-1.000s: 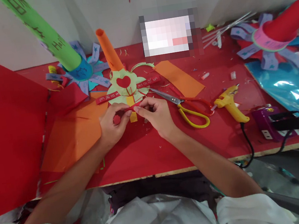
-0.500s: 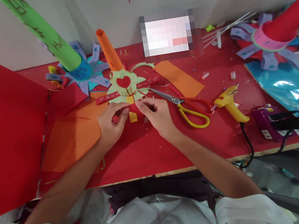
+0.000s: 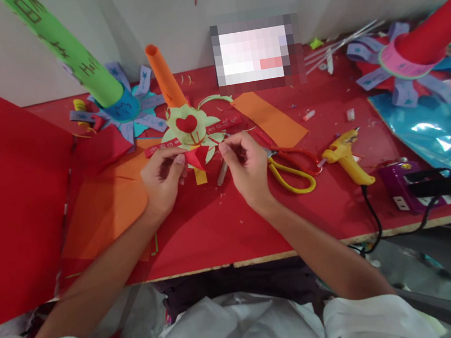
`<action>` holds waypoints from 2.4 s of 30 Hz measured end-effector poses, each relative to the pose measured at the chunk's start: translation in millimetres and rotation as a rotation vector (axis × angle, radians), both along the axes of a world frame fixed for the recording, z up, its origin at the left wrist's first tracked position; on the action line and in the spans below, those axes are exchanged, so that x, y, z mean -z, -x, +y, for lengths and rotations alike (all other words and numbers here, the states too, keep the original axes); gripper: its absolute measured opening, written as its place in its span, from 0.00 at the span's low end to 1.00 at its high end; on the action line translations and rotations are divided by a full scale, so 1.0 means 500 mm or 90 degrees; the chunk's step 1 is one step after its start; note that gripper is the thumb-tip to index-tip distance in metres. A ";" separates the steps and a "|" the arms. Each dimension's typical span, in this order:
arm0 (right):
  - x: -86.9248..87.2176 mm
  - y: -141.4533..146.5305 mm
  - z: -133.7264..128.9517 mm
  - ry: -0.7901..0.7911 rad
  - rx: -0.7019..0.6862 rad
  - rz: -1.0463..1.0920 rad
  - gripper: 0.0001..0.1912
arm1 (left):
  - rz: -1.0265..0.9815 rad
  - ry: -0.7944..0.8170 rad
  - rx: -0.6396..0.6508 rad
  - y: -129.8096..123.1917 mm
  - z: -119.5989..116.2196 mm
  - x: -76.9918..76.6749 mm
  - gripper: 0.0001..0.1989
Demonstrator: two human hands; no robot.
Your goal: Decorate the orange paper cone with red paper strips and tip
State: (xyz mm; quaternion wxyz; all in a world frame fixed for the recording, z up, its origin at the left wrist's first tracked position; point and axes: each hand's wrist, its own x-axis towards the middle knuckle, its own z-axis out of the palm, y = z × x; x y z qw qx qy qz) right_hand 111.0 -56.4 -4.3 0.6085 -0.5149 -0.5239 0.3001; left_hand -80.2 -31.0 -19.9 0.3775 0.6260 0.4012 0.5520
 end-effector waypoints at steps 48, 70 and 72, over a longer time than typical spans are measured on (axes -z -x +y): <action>0.002 0.026 0.006 0.339 -0.356 0.400 0.31 | -0.167 0.070 0.142 -0.005 0.022 0.007 0.11; -0.003 0.018 0.004 0.329 -0.345 0.335 0.28 | -0.074 0.098 0.199 -0.003 0.025 0.003 0.18; -0.001 0.019 0.003 0.317 -0.337 0.334 0.28 | -0.076 0.100 0.194 -0.004 0.027 0.005 0.20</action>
